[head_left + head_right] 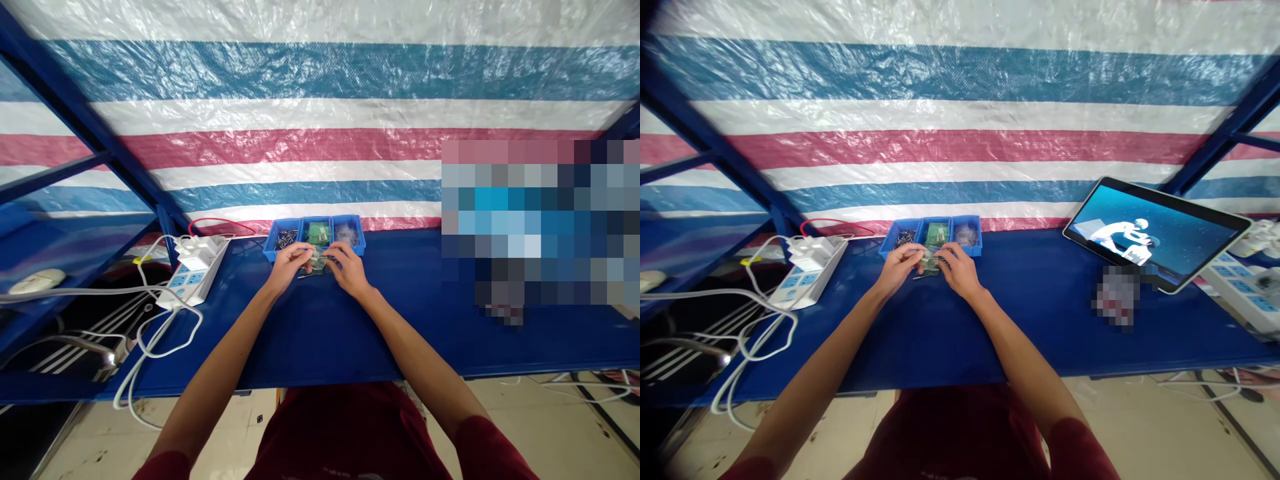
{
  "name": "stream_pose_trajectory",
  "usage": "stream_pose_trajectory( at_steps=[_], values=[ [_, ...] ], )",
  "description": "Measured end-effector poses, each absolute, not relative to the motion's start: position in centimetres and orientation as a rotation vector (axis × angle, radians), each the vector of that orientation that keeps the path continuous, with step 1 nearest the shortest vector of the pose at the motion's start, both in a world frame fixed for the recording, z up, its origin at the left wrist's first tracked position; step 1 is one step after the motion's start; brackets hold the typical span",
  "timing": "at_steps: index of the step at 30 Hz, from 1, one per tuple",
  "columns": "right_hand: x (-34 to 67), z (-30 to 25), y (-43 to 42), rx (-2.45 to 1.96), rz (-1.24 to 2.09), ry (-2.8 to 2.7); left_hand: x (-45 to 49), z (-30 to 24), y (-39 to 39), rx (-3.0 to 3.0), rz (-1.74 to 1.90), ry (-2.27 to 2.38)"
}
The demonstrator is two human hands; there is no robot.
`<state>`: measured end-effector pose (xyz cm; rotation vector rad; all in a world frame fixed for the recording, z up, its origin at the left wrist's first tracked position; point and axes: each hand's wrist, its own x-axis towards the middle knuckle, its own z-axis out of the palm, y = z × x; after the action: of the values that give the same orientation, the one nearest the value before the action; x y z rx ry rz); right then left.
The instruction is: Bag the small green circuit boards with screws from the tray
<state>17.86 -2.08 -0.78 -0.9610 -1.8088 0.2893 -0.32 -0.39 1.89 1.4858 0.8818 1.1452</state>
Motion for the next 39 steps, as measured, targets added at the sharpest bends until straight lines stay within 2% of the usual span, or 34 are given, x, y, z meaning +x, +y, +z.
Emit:
stream_pose_trajectory(
  at_steps=[6, 10, 21, 27, 33, 39],
  values=[
    [17.14, -0.74, -1.97, -1.051, 0.545, -1.601, -0.41, 1.79, -0.05, 1.691, 1.178, 1.007],
    [17.03, -0.38, -2.44, -1.058, 0.651, -1.566, -0.21, 1.68, -0.07, 1.628, 1.094, 0.965],
    [17.16, -0.75, -2.15, -1.006, 0.486, -1.689, -0.35, 1.48, 0.02, 1.471, 1.202, 0.885],
    [17.23, -0.84, -1.84, -1.066, 0.612, -1.477, -0.54, 1.84, -0.08, 1.773, 1.097, 0.927],
    [17.05, -1.16, -1.89, -1.021, 0.765, -1.414, -0.44, 1.38, 0.24, 1.756, 1.183, 0.971],
    [17.29, -0.39, -2.58, -0.956, 0.537, -1.631, -0.42, 1.57, -0.12, 1.538, 1.255, 1.007]
  ],
)
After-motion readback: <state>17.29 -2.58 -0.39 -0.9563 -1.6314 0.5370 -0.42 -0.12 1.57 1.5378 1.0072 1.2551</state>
